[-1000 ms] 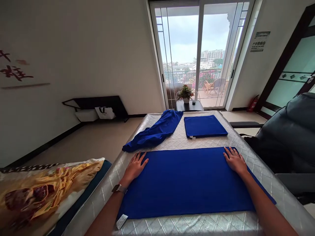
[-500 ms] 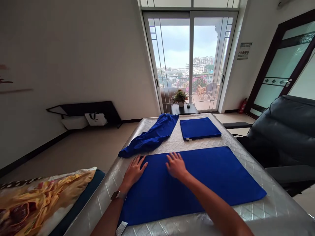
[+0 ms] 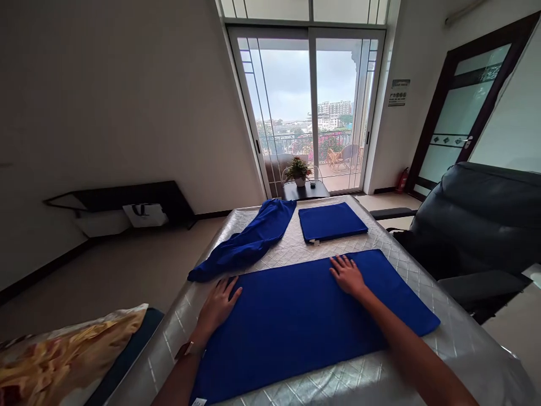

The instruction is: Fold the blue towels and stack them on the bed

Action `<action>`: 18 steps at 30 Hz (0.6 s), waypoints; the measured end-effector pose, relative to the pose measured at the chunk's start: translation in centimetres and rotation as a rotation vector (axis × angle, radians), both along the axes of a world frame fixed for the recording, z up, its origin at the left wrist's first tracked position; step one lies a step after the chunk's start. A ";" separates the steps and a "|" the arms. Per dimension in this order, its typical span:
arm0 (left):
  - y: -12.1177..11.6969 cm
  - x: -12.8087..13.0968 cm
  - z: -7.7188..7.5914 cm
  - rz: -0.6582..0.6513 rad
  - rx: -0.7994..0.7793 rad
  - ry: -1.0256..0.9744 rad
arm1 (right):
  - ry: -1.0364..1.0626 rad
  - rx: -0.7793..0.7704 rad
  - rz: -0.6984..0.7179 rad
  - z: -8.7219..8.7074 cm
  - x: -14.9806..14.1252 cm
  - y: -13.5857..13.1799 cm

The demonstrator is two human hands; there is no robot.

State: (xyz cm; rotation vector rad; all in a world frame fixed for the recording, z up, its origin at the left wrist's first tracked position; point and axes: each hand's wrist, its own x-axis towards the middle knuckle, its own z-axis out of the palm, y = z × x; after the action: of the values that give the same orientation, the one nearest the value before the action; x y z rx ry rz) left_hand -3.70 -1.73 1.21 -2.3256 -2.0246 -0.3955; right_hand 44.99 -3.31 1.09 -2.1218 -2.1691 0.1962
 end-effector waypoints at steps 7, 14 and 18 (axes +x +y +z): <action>0.3 0.2 -0.1 0.002 -0.015 -0.020 | -0.056 -0.020 -0.275 -1.7 13.7 -0.4; 0.6 -0.3 0.7 0.017 -0.095 -0.114 | -0.049 -0.040 -0.300 -1.5 14.5 -1.0; 0.7 -0.6 0.8 0.039 -0.098 -0.126 | -0.039 -0.085 -0.370 0.5 13.7 -0.8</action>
State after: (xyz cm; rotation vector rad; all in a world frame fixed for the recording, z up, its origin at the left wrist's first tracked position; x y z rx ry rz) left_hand -4.28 -1.03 2.00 -2.3687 -2.1908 -0.4629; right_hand 58.71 -4.15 1.60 -2.5427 -1.7692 0.2192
